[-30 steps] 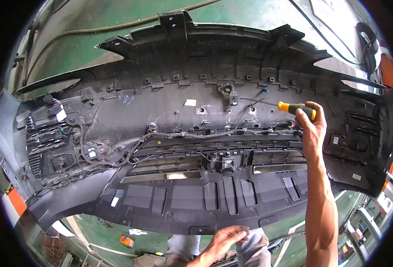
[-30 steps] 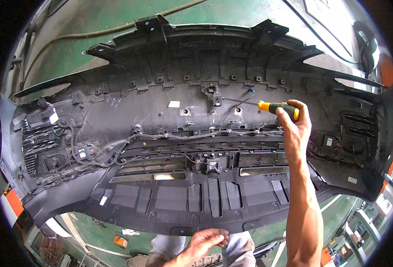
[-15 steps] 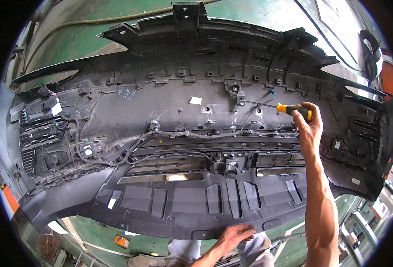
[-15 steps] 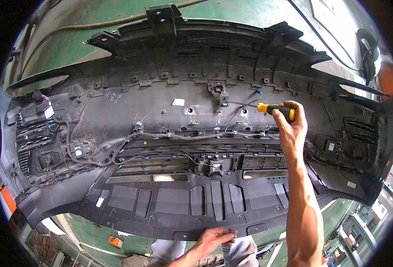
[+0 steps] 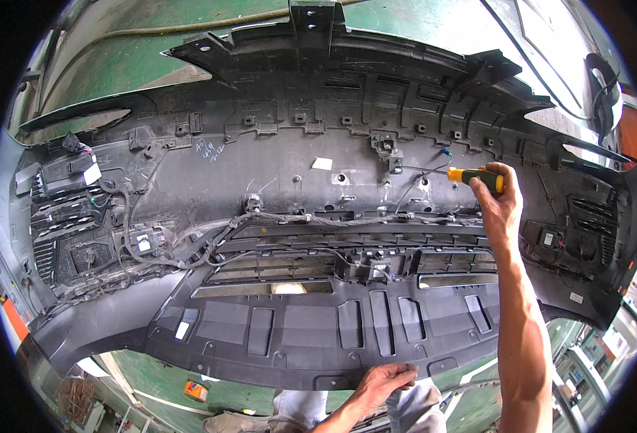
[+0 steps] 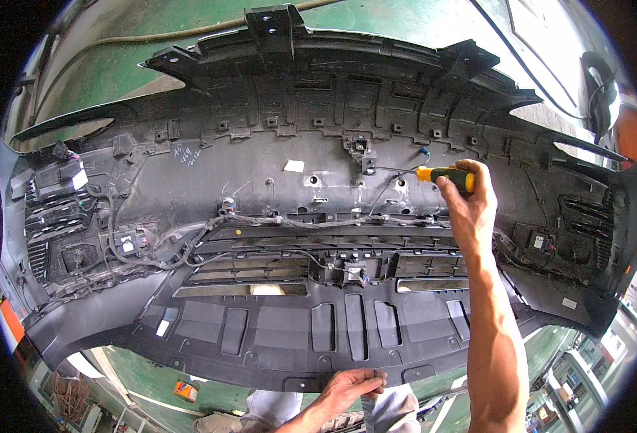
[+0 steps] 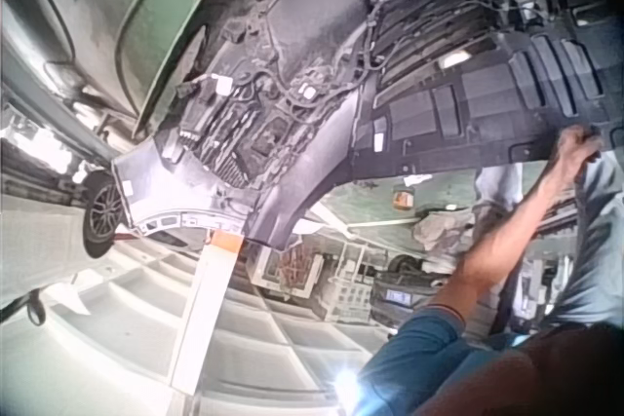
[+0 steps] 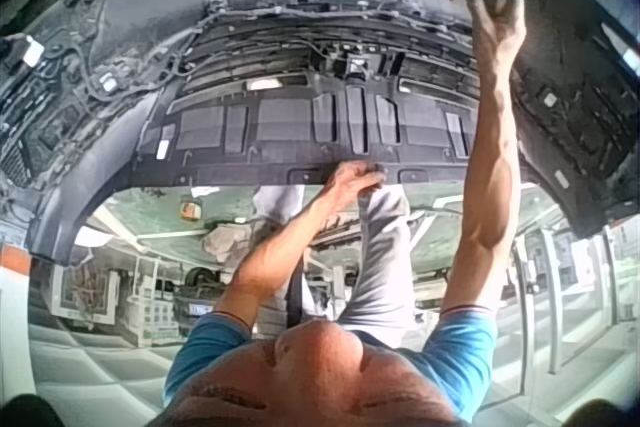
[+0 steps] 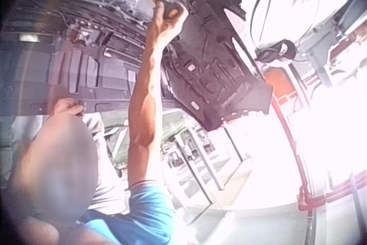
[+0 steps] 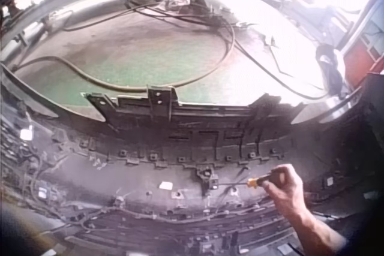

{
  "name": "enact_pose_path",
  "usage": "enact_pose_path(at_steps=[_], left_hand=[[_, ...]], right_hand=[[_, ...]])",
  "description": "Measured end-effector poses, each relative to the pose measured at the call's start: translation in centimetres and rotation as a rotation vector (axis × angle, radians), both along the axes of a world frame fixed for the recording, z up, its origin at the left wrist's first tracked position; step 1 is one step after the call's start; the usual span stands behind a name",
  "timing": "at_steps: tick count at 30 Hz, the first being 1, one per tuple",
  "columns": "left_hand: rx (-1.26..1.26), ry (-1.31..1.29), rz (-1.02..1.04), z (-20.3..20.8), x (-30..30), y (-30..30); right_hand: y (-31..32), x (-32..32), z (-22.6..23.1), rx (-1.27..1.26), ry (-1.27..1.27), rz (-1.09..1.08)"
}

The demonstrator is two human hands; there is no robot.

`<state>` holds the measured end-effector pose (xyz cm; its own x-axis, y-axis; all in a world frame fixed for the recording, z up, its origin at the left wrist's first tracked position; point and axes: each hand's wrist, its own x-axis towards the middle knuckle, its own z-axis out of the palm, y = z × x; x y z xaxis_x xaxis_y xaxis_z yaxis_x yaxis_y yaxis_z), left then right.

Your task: The person retrieves a small component from the back seat of a white sedan, then walks to a disassembled car bumper lying on the workshop floor. Using a screwdriver, the person works on the interior of the bumper, manipulating clips and wiring near the center section.

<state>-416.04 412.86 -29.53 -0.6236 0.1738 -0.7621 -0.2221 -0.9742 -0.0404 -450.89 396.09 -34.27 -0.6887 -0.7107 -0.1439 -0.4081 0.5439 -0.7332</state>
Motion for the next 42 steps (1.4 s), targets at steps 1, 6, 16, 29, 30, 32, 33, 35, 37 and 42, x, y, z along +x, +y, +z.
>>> enact_pose_path(at_steps=[1, 6, 16, 29, 30, 32, 33, 35, 37, 42], left_hand=[[0.006, -0.003, -0.019, 0.0, 0.0, -0.1], [0.017, 0.021, 0.040, 0.1, -0.3, -0.4], [-0.010, 0.057, 0.011, -0.1, -1.1, -0.2], [-0.040, 0.110, 0.078, 0.2, -1.5, -1.5], [-0.041, 0.111, 0.092, 0.2, -1.5, -1.6], [-0.022, 0.111, 0.100, 0.3, -1.5, -1.7], [-0.028, 0.108, 0.125, 0.4, -1.5, -1.7], [-0.023, 0.103, 0.117, 0.5, -1.6, -1.7], [-0.031, 0.103, 0.121, 0.5, -1.6, -1.7], [-0.078, 0.119, 0.089, 0.3, -1.5, -1.9]], right_hand=[[-0.4, 0.3, 0.3, 0.049, 0.070, 0.049], [-3.4, 1.9, 1.8, 0.120, 0.463, 0.350], [-6.2, 2.3, 4.3, 0.336, 0.470, 0.659], [-8.1, 2.3, 5.0, 0.718, 0.499, 0.687], [-8.2, 2.1, 5.1, 0.692, 0.504, 0.668], [-8.3, 2.1, 5.5, 0.410, 0.529, 0.766], [-8.3, 2.1, 5.7, 0.265, 0.540, 0.815], [-8.3, 2.1, 6.2, 0.415, 0.494, 0.878], [-8.5, 2.3, 6.2, 0.648, 0.436, 0.836], [-9.1, 2.6, 6.7, 0.530, 0.394, 0.679]])
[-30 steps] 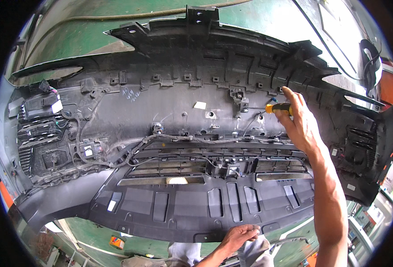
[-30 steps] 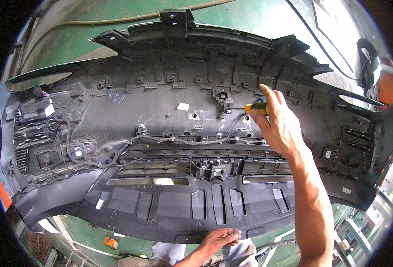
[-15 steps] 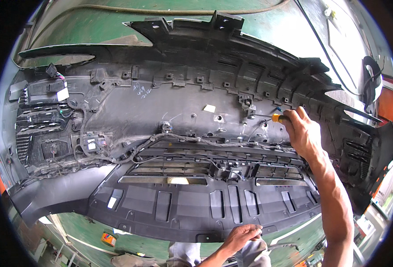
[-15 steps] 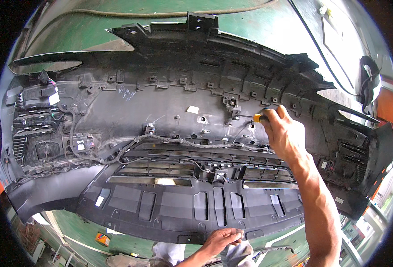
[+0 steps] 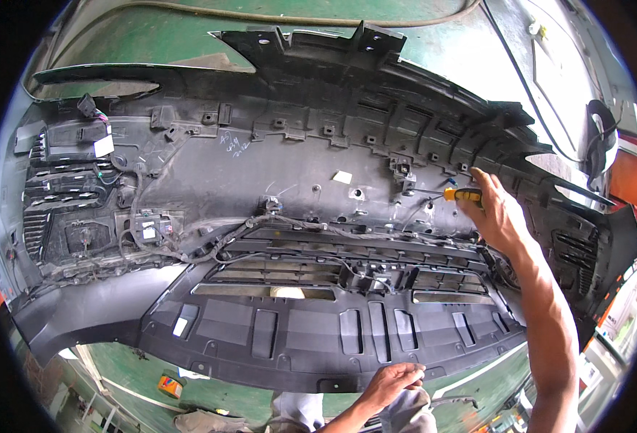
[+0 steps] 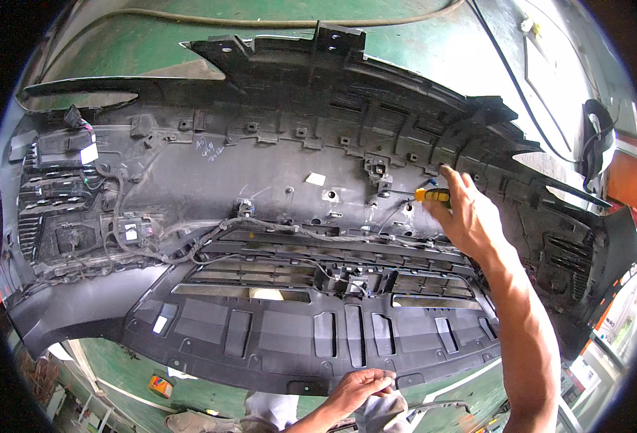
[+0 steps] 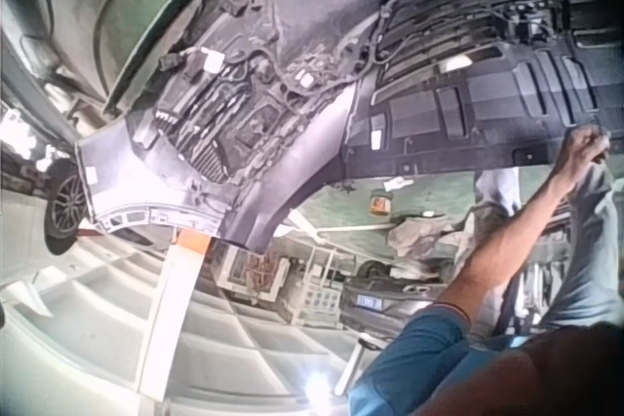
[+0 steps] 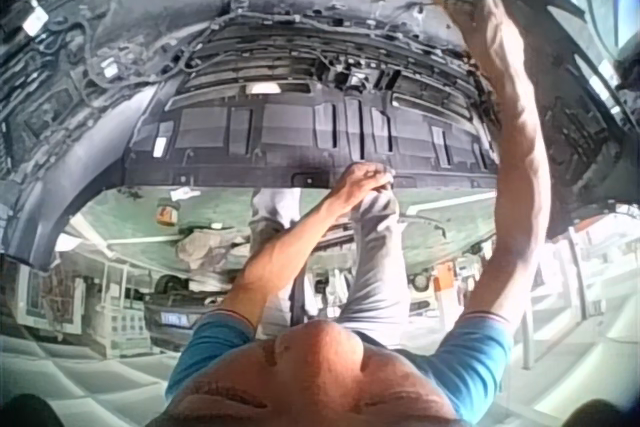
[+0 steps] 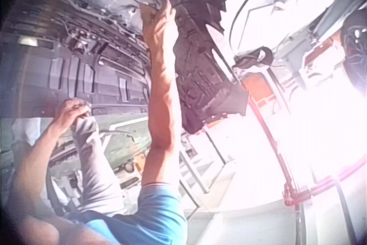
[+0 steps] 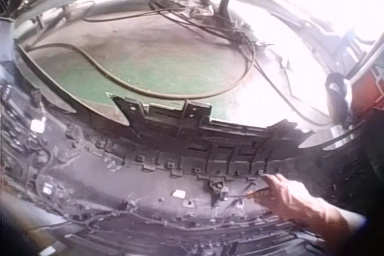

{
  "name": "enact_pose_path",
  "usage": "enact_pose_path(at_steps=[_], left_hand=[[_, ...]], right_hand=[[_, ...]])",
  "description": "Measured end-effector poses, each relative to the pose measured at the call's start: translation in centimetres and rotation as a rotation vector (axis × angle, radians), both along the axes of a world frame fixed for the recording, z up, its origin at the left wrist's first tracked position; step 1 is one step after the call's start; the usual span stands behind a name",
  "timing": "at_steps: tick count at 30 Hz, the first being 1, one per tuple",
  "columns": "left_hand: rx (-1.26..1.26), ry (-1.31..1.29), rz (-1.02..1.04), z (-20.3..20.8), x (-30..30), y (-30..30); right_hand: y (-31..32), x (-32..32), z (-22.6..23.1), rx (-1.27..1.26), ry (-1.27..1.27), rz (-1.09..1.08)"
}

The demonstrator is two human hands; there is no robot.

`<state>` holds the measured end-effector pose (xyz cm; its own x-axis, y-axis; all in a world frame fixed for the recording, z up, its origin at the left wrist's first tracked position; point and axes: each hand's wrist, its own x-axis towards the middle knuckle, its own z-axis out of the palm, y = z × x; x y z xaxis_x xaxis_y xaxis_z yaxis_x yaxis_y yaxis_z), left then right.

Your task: The person retrieves a small component from the back seat of a white sedan, then walks to a disassembled car bumper lying on the workshop floor. Using a screwdriver, the person works on the interior of the bumper, manipulating clips and wiring near the center section.

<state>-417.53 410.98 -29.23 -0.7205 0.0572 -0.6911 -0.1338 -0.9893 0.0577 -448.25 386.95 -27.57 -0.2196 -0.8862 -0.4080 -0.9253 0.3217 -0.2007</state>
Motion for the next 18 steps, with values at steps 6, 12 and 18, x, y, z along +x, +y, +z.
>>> enact_pose_path(at_steps=[6, 12, 18], left_hand=[[-0.007, -0.006, 0.049, 0.2, -0.2, 0.1], [-0.028, -0.024, 0.041, -0.2, -0.2, 0.4], [-0.021, -0.026, 0.030, -0.2, -0.4, 0.5]], right_hand=[[-0.3, 0.3, 0.1, 0.111, 0.108, 0.160], [0.6, 0.0, -0.4, -0.193, 0.034, 0.221], [0.5, -0.1, -0.7, 0.177, 0.148, -0.058]])
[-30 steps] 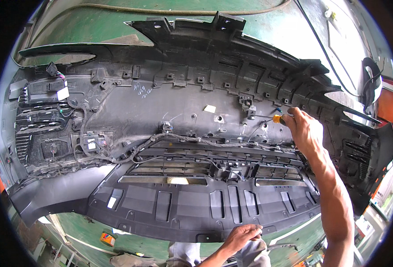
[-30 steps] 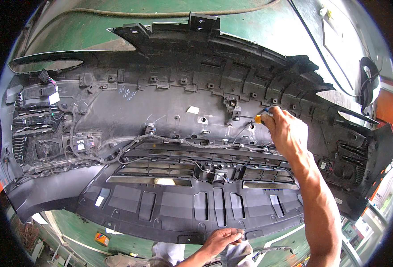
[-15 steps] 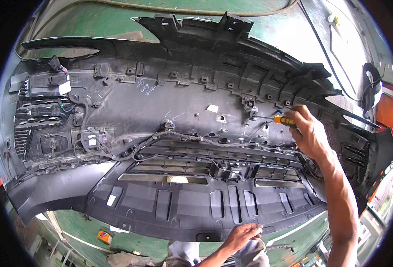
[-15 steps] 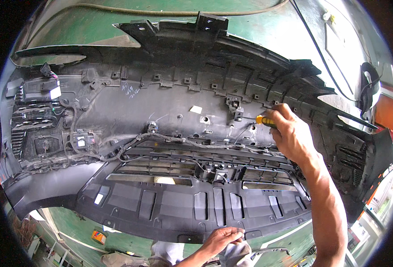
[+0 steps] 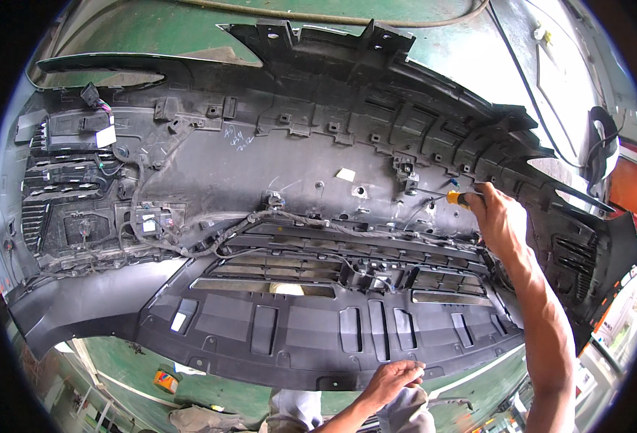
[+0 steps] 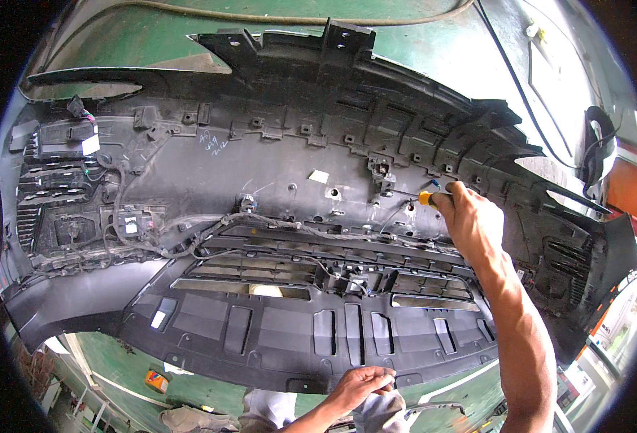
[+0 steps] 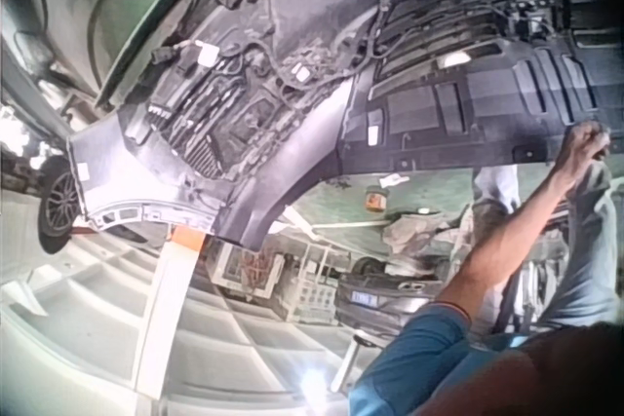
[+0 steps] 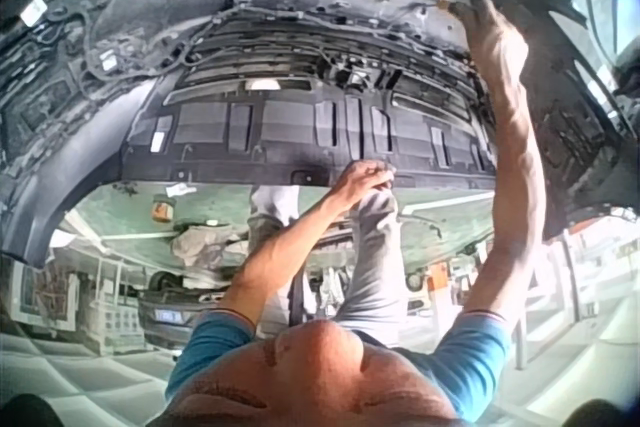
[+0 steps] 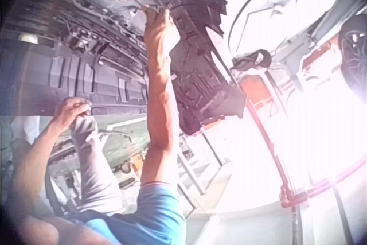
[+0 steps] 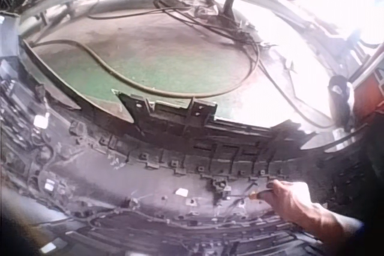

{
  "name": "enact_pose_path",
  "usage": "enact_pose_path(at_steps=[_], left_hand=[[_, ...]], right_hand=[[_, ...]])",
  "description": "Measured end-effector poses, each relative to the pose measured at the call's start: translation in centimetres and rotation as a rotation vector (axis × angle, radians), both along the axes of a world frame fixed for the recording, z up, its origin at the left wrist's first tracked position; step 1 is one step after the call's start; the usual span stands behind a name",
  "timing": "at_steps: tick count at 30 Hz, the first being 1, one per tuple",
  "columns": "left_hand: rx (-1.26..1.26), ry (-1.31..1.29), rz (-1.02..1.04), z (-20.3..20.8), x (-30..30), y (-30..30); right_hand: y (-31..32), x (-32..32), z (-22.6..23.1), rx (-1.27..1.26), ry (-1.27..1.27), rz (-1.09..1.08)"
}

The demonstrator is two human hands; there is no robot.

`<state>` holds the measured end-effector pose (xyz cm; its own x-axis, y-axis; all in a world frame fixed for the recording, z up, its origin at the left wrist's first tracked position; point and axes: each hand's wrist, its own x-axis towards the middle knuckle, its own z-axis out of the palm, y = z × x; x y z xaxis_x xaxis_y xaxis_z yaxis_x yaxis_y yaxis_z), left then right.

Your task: The person retrieves a small component from the back seat of a white sedan, then walks to a disassembled car bumper lying on the workshop floor. Using a screwdriver, the person works on the interior of the bumper, manipulating clips and wiring near the center section.

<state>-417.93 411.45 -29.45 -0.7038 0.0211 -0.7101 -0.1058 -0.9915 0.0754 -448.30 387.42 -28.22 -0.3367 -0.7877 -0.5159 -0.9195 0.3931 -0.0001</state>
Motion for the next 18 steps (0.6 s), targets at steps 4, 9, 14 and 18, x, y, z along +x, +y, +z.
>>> enact_pose_path(at_steps=[4, 9, 14, 18], left_hand=[[-0.002, -0.008, -0.012, 0.1, -0.1, -0.3], [0.010, -0.007, 0.025, 0.3, -0.2, -0.4], [0.013, -0.019, -0.018, 0.3, -0.1, -0.6], [-0.020, -0.011, 0.016, 0.3, -0.2, -0.4]], right_hand=[[-0.1, 0.2, 0.7, -0.232, -0.150, 0.080], [0.0, 0.4, 1.1, -0.012, -0.051, 0.079], [-0.2, 0.5, 1.0, -0.196, -0.140, 0.089], [0.0, 0.7, 0.9, -0.095, -0.073, 0.221]])
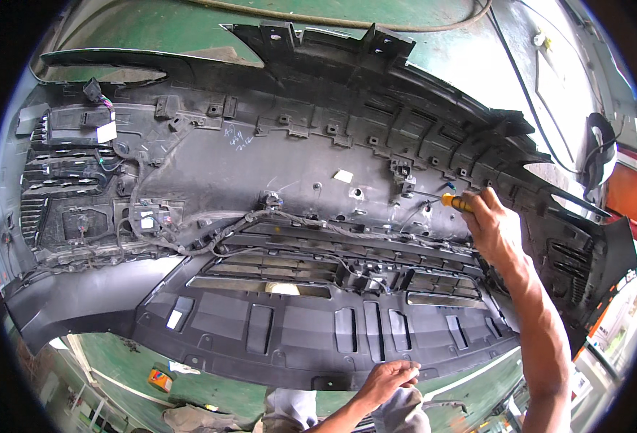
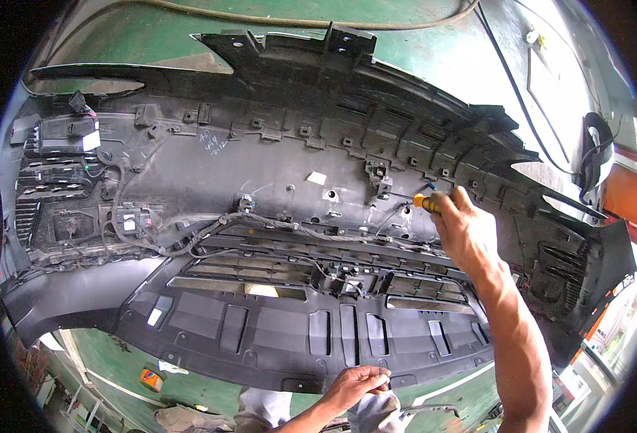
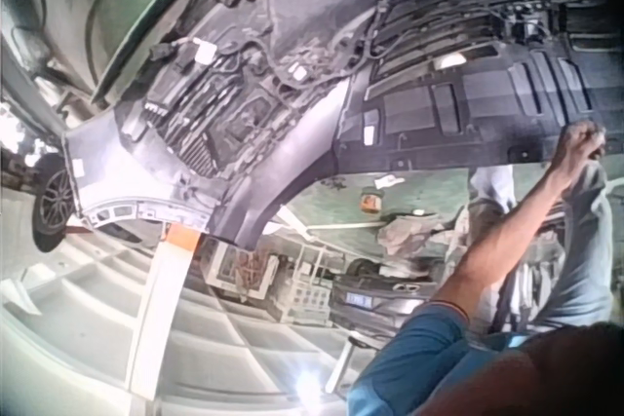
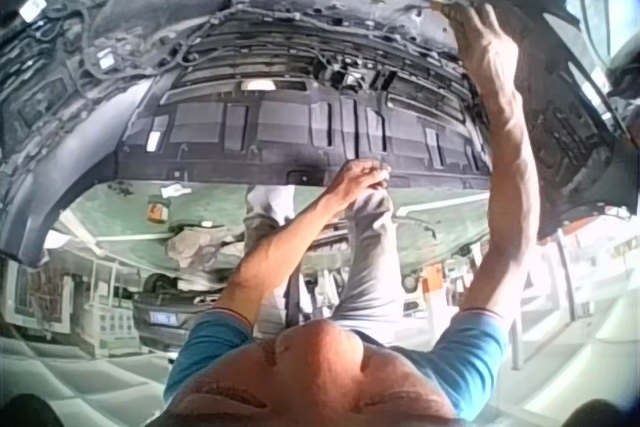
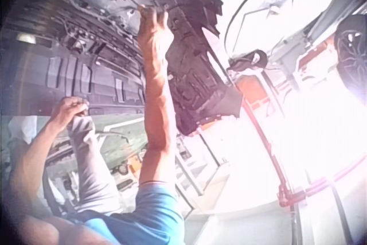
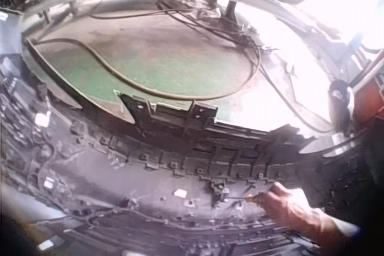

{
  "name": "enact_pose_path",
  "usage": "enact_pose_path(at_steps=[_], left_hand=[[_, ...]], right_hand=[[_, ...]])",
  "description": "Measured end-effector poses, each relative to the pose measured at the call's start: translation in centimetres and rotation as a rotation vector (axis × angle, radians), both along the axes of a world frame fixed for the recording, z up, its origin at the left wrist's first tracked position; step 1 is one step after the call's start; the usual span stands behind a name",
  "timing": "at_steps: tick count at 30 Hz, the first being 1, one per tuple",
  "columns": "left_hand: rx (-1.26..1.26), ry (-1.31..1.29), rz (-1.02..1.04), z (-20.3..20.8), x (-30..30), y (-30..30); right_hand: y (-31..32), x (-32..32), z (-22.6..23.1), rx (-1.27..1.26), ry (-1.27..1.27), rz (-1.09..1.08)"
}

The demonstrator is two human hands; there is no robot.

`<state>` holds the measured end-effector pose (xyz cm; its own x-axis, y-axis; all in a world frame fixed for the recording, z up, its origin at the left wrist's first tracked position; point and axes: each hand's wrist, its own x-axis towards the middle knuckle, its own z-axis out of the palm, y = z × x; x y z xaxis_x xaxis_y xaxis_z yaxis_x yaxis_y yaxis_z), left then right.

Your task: The person retrieves a small component from the back seat of a white sedan, then walks to a disassembled car bumper lying on the workshop floor. Using a screwdriver, the person works on the interior of the bumper, manipulating clips and wiring near the center section.

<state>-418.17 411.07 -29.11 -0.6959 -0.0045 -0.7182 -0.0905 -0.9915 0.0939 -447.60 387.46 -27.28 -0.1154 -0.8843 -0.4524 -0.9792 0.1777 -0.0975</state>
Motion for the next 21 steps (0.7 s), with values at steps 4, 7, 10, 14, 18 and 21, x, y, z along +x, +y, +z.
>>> enact_pose_path(at_steps=[4, 7, 10, 14, 18, 21], left_hand=[[0.028, -0.002, -0.023, -0.1, 0.1, 0.1], [0.034, 0.000, -0.003, -0.2, 0.0, 0.1], [0.031, -0.004, -0.011, -0.1, -0.1, 0.0], [0.038, -0.004, -0.018, 0.0, -0.2, -0.2], [0.029, -0.016, 0.001, 0.0, -0.2, -0.3], [0.034, -0.008, -0.015, 0.0, -0.3, -0.4]], right_hand=[[0.0, 0.1, -0.2, 0.181, 0.003, -0.403], [0.2, 0.1, -0.4, -0.308, -0.160, 0.121], [0.6, -0.2, -0.6, -0.086, -0.035, 0.032], [1.1, -0.6, -1.0, 0.043, -0.055, -0.315], [1.0, -0.5, -0.7, -0.139, -0.119, 0.080], [0.6, -0.2, -0.6, 0.008, -0.049, -0.029]])
